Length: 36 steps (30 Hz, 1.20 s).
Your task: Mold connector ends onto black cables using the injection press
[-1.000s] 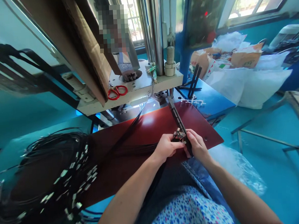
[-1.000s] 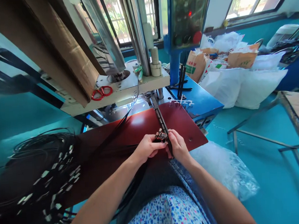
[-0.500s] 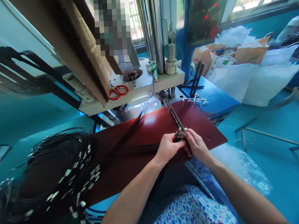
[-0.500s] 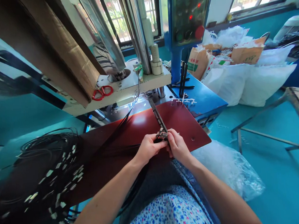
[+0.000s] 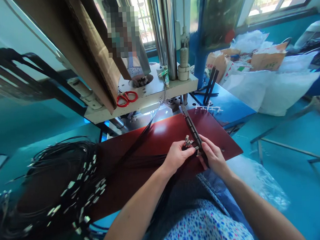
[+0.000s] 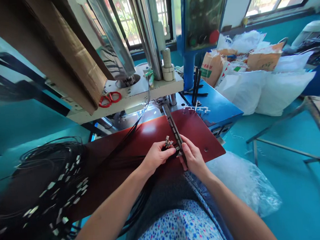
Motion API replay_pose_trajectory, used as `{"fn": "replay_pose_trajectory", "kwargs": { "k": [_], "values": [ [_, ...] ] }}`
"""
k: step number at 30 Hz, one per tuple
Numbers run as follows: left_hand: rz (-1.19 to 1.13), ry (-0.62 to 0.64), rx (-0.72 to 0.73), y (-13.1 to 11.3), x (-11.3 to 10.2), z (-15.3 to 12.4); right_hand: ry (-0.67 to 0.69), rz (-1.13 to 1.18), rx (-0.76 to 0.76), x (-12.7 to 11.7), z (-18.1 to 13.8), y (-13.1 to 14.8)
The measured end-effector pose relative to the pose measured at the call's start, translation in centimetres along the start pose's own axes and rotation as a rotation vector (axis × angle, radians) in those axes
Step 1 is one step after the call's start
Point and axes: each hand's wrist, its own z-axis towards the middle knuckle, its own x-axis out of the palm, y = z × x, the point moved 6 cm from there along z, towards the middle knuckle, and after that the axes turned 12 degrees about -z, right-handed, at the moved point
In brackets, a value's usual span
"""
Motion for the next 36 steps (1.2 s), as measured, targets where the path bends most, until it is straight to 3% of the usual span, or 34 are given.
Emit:
{"fn": "replay_pose_trajectory", "kwargs": {
  "k": [4,9,16,23,36],
  "values": [
    [-0.055,-0.010,-0.015,0.4,0.1,0.2,0.053,-0.043,-0.017,0.3,0.2,-0.1],
    [-0.065,-0.060,0.071,0.4,-0.3,0.3,0.041,-0.175,-0.056,0.7,0.4,0.3],
    [-0.273,-0.058,-0.029,0.0,-0.9,0.2,-0.001,-0.019,0.027,0.0,0.1,-0.1],
    [-0.125,-0.039,-0.046,0.6,-0.6,0.8,0.048,-0.013,0.014,0.0,0.2,-0.6],
    [-0.176,-0.049,0.028,0.7,-0.8,0.9,0.100,-0.178,-0.021,0.6,0.5,0.2]
  ]
}}
